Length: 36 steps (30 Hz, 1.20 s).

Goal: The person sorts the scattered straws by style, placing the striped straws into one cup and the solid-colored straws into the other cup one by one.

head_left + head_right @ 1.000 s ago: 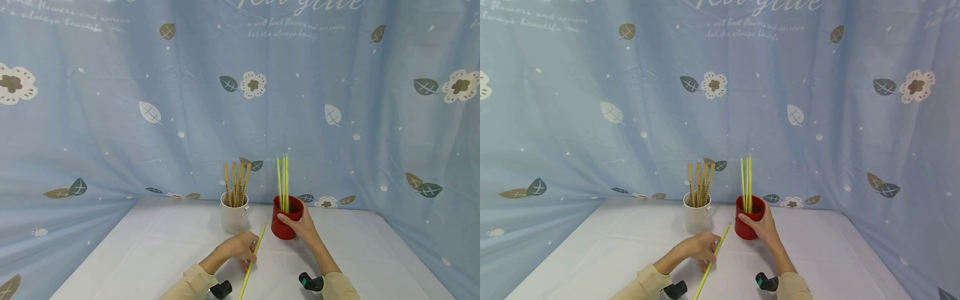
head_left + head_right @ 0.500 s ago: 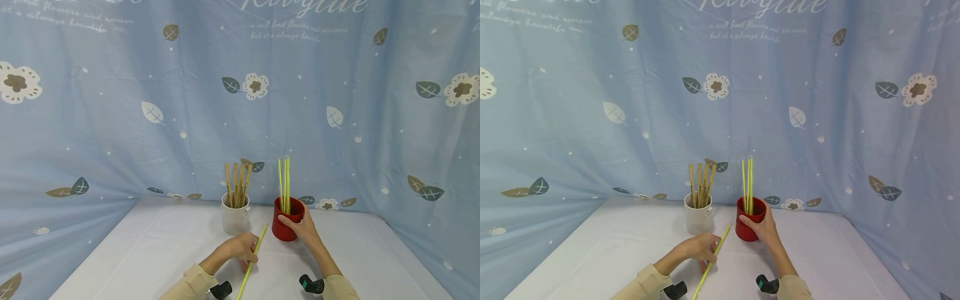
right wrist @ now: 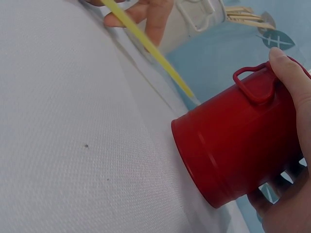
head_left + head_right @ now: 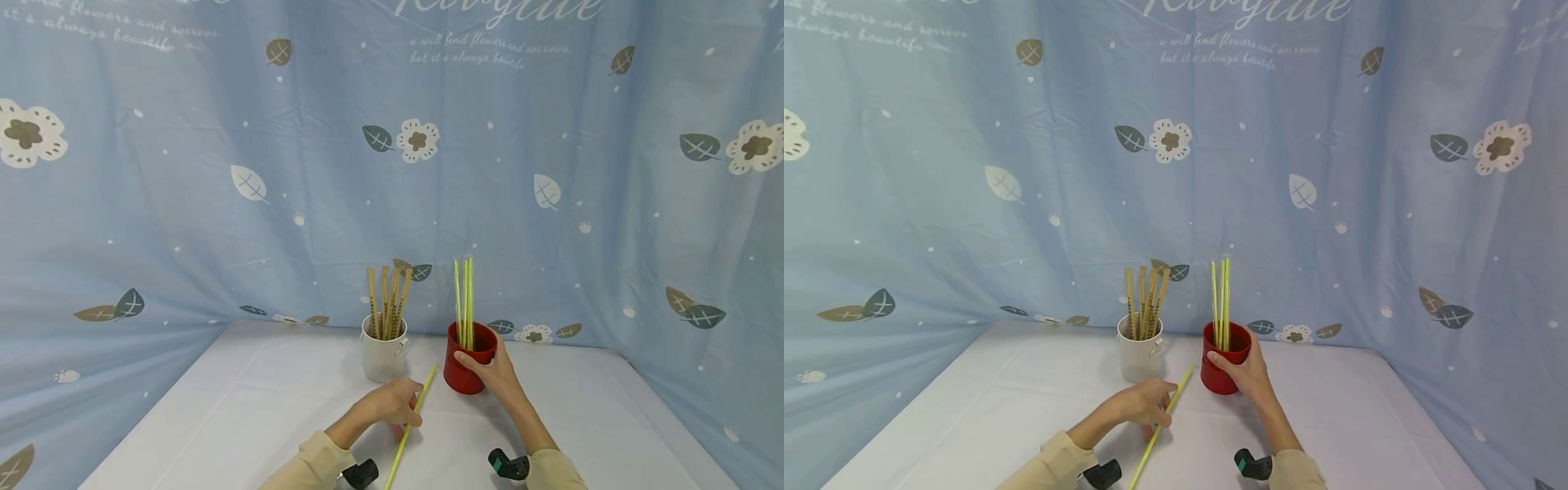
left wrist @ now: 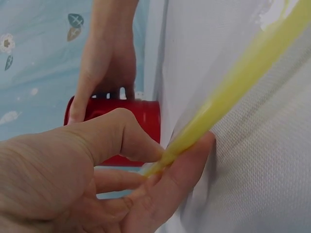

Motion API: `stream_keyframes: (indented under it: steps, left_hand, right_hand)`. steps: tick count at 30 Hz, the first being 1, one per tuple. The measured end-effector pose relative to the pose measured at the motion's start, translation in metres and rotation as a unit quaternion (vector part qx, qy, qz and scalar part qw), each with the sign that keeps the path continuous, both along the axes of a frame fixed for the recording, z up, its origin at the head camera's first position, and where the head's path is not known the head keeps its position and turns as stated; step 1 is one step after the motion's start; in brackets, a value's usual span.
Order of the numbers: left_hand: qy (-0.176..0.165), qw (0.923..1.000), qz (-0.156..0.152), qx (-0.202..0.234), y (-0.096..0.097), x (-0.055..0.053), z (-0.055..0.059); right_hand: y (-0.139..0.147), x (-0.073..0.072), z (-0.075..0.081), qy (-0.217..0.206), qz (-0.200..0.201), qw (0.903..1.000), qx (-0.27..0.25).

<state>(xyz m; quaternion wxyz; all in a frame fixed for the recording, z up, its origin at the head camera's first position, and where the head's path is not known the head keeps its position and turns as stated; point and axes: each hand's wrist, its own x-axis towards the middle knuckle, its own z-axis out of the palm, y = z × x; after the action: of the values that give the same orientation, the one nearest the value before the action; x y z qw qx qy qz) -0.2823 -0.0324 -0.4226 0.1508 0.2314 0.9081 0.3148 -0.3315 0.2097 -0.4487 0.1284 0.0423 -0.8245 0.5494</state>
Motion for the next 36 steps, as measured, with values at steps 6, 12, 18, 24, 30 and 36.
stream_keyframes:
  steps: [6,12,18,24,30,36]
  left_hand:
    - [-0.022,0.9993,0.010,0.029,0.0002,-0.0019,0.0006]
    - [-0.026,0.9981,0.006,0.056,-0.0011,-0.0037,0.0006]
    - [-0.030,0.9968,0.007,0.074,-0.0019,-0.0038,0.0011]
    - [-0.033,0.9955,0.014,0.088,-0.0027,-0.0048,0.0048]
    - [-0.033,0.9926,0.010,0.117,-0.0029,-0.0051,0.0055]
    - [-0.027,0.9901,0.010,0.137,-0.0022,-0.0079,0.0036]
  right_hand:
    - [-0.0001,-0.0007,-0.0002,0.003,0.006,1.0000,-0.003]
    - [-0.0009,-0.0004,0.0011,0.002,0.003,1.0000,-0.002]
    - [-0.0008,-0.0003,0.0011,-0.001,0.004,1.0000,0.000]
    - [0.0004,-0.0010,-0.0001,0.005,0.008,1.0000,0.002]
    - [0.0003,0.0000,-0.0002,0.005,0.007,1.0000,0.004]
    - [0.0003,0.0008,0.0005,0.005,0.005,1.0000,0.006]
